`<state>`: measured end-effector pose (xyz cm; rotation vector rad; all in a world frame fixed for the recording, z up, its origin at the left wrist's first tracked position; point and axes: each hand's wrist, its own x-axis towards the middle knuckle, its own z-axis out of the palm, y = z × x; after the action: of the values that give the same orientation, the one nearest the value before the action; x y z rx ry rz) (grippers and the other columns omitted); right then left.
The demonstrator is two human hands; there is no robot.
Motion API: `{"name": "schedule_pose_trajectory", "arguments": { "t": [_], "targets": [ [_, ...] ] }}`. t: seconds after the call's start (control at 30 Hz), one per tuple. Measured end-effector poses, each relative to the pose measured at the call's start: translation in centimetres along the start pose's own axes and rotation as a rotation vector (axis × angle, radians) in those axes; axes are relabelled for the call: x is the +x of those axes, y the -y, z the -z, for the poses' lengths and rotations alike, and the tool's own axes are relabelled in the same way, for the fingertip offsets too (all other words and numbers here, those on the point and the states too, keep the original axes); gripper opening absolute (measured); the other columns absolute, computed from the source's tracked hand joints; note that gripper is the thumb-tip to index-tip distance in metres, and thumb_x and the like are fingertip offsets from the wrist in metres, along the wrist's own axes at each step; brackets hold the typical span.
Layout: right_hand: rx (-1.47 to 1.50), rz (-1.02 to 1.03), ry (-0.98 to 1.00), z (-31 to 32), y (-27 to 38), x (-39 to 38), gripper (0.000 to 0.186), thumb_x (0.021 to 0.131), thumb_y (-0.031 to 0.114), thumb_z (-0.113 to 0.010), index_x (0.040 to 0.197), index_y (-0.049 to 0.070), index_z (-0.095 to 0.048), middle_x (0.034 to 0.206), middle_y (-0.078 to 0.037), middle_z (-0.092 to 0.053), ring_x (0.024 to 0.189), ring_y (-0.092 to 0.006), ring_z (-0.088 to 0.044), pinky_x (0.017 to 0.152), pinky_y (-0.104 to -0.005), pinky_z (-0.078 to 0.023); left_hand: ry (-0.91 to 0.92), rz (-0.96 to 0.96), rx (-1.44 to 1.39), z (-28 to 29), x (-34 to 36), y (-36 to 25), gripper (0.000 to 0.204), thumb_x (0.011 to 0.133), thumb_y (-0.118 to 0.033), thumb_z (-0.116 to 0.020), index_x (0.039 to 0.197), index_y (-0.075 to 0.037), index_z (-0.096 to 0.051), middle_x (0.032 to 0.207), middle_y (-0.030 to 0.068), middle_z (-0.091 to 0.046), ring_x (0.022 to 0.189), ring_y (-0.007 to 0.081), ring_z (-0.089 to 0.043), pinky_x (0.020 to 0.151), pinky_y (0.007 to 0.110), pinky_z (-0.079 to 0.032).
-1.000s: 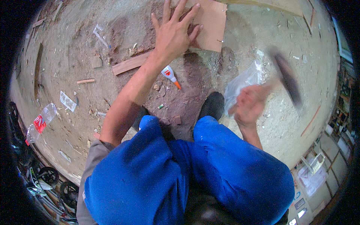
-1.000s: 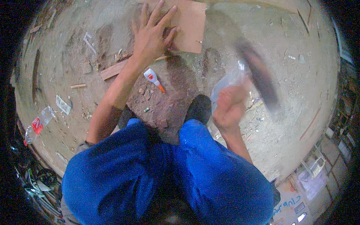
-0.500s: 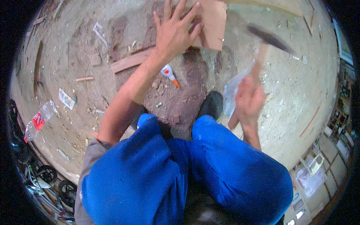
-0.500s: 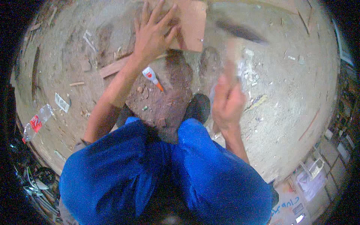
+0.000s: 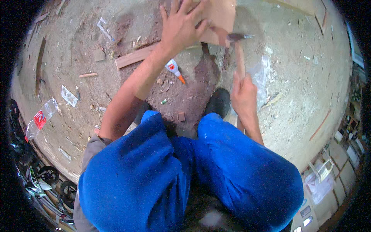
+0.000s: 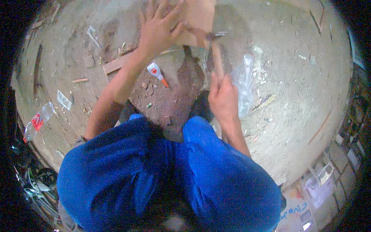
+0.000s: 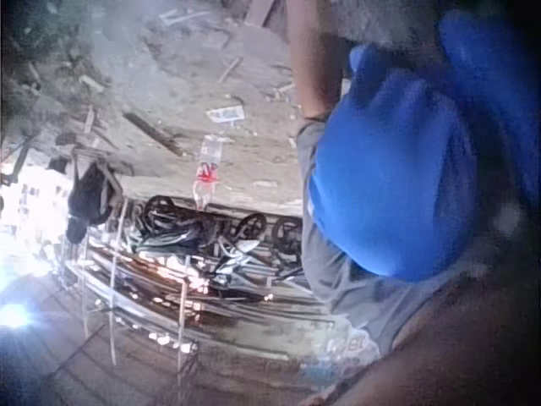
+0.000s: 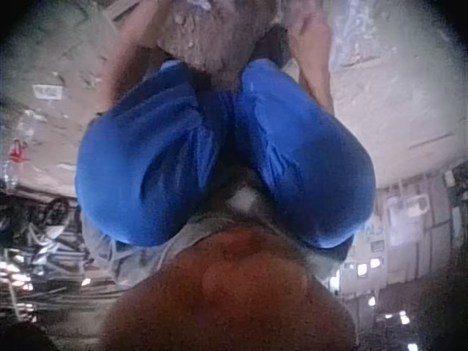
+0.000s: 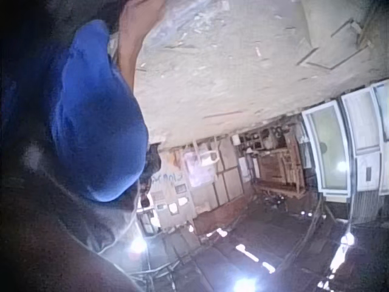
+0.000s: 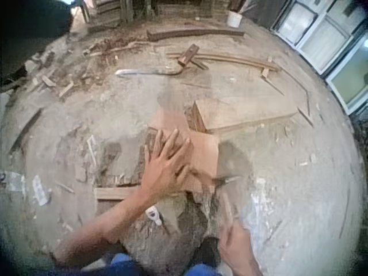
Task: The person assembles a small wooden box by positioning plywood pieces, driving nails into the corners with a hammer, and applying adhesive to the edges.
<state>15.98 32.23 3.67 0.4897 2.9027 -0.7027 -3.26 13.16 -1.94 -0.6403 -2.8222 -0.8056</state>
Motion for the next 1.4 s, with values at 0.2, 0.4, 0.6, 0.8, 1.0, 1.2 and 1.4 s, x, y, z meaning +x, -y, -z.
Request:
{"name": "schedule_pose_trajectory", "arguments": {
  "t": [0.2, 0.4, 0.6, 0.8, 1.0, 1.2, 1.4],
  "targets": [
    [0.652, -0.136, -0.226, 2.3, 3.0, 0.4, 0.036, 0.107, 0.029, -0.051, 0.084, 0.001, -0.056, 0.061, -0.006, -0.053, 0.053, -0.0181, -0.053, 0.052, -0.0398, -0.047, -0.02, -0.007, 0.043, -0.4, -0.2, 0.8, 0.064, 0.096, -0.043, -0.062, 0.154, -0.023, -0.045, 0.166, 0.0123, -0.026, 0.152, 0.0463, -0.016, 0.114, 0.074, -0.017],
    [0.105, -0.094, 0.1, 0.9, 2.4, 1.5, 0.038, 0.106, 0.028, -0.05, 0.081, 0.0, -0.058, 0.067, -0.01, -0.062, 0.059, -0.0282, -0.062, 0.053, -0.0417, -0.046, -0.001, 0.029, 0.036, 0.5, -1.4, 1.3, 0.063, 0.095, -0.039, -0.064, 0.153, -0.023, -0.046, 0.165, 0.0125, -0.027, 0.151, 0.0467, -0.02, 0.113, 0.076, -0.02],
    [0.671, 0.142, -0.27, 0.7, -0.1, -0.8, 0.042, 0.108, 0.032, -0.048, 0.082, -0.001, -0.052, 0.062, -0.008, -0.054, 0.051, -0.0177, -0.052, 0.048, -0.037, -0.041, -0.024, -0.045, -0.049, -0.8, -0.1, -0.5, 0.063, 0.095, -0.037, -0.064, 0.153, -0.023, -0.046, 0.166, 0.0125, -0.026, 0.152, 0.0469, -0.018, 0.114, 0.075, -0.02],
    [0.507, -0.097, -0.132, 2.0, 1.4, -0.3, 0.04, 0.107, 0.03, -0.051, 0.082, -0.001, -0.053, 0.061, -0.021, -0.056, 0.055, -0.0386, -0.06, 0.052, -0.0445, -0.045, -0.036, -0.037, 0.029, -0.6, -0.5, 0.5, 0.062, 0.095, -0.038, -0.063, 0.153, -0.022, -0.047, 0.166, 0.013, -0.026, 0.151, 0.0477, -0.018, 0.114, 0.074, -0.021],
    [0.006, 0.0, 0.02, -0.1, 0.9, 1.3, 0.039, 0.107, 0.029, -0.051, 0.089, -0.005, -0.057, 0.063, -0.017, -0.057, 0.058, -0.0221, -0.061, 0.054, -0.0421, -0.046, -0.04, -0.034, -0.048, -1.0, 0.0, 0.2, 0.06, 0.096, -0.04, -0.064, 0.151, -0.021, -0.049, 0.165, 0.0127, -0.026, 0.151, 0.0484, -0.018, 0.113, 0.074, -0.022],
    [0.223, 0.064, -0.129, 0.1, 0.1, -0.1, 0.036, 0.104, 0.029, -0.055, 0.095, -0.005, -0.058, 0.072, -0.026, -0.062, 0.064, -0.0419, -0.063, 0.058, -0.0471, -0.046, -0.013, -0.075, -0.007, -0.5, -0.1, -0.6, 0.064, 0.094, -0.041, -0.065, 0.152, -0.022, -0.047, 0.166, 0.0129, -0.026, 0.152, 0.0481, -0.016, 0.113, 0.076, -0.018],
    [0.16, -0.14, 0.011, 1.8, 1.5, 1.2, 0.044, 0.104, 0.035, -0.058, 0.085, -0.004, -0.057, 0.067, -0.025, -0.059, 0.061, -0.0368, -0.062, 0.058, -0.0457, -0.046, -0.11, -0.054, 0.189, -0.3, -1.3, 0.3, 0.056, 0.098, -0.041, -0.061, 0.147, -0.015, -0.053, 0.157, 0.0155, -0.042, 0.147, 0.0416, -0.034, 0.113, 0.064, -0.032]
  ]
}}
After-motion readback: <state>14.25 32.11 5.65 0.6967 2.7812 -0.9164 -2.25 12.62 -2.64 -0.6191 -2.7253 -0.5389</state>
